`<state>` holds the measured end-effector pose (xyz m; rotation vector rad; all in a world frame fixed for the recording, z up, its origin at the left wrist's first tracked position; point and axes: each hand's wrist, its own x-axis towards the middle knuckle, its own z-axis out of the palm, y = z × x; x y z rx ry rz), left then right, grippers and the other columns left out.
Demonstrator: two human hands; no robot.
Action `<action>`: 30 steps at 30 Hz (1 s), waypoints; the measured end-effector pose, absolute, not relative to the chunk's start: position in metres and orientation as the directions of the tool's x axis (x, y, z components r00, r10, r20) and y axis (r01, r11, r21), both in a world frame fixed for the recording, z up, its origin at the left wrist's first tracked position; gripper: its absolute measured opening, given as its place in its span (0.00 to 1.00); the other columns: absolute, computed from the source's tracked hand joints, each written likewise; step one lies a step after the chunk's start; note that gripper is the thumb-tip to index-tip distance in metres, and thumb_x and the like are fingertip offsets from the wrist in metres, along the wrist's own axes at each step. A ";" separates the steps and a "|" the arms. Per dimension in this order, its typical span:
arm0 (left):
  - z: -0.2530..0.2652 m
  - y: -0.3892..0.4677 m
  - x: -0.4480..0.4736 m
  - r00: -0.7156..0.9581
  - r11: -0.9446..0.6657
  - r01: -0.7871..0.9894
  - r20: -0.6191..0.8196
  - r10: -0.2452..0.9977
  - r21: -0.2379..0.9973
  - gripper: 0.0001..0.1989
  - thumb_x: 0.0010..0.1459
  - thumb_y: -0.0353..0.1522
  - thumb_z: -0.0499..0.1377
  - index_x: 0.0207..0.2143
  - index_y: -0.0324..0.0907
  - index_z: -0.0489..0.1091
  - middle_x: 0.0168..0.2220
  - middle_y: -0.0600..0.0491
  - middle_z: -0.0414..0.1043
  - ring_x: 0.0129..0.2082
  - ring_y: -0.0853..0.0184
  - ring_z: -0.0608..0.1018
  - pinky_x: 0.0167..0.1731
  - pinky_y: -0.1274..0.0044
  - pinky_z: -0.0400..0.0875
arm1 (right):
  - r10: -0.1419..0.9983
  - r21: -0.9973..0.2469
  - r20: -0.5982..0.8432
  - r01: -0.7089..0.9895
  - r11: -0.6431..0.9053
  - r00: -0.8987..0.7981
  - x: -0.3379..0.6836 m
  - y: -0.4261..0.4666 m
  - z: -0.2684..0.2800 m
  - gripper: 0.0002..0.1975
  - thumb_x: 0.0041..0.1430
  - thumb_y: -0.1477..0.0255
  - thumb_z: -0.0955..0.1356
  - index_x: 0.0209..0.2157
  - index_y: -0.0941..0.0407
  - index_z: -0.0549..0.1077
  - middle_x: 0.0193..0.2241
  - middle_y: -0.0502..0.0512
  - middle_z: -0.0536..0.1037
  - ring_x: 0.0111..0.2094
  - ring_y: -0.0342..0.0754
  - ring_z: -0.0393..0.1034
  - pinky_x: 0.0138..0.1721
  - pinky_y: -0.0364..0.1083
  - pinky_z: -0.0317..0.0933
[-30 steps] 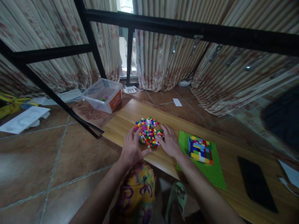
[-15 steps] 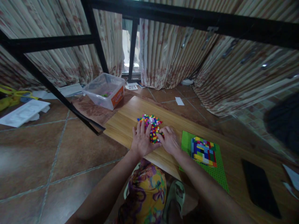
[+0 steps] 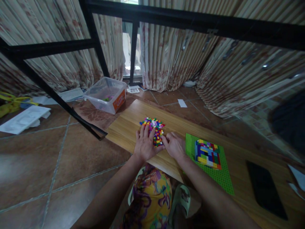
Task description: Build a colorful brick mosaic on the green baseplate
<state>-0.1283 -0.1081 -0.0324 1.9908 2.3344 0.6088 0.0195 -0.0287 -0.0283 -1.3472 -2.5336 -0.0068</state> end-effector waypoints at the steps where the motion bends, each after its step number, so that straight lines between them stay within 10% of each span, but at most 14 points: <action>1: -0.032 -0.108 -0.128 -0.191 0.115 0.947 0.238 0.952 0.300 0.47 0.50 0.57 0.58 0.65 0.40 0.57 0.68 0.35 0.50 0.68 0.43 0.51 0.61 0.49 0.49 | 0.818 -0.121 0.243 0.820 0.559 -0.522 0.020 -0.029 -0.028 0.20 0.67 0.58 0.59 0.27 0.54 0.70 0.31 0.54 0.76 0.31 0.47 0.68 0.30 0.46 0.49; 30: -0.029 -0.108 -0.127 -0.202 0.126 0.950 0.257 0.945 0.286 0.43 0.53 0.56 0.57 0.64 0.39 0.59 0.67 0.35 0.53 0.68 0.45 0.53 0.62 0.52 0.51 | 0.837 -0.221 0.323 0.824 0.521 -0.443 0.020 -0.024 -0.034 0.24 0.69 0.59 0.57 0.26 0.55 0.73 0.28 0.59 0.79 0.28 0.48 0.72 0.29 0.45 0.52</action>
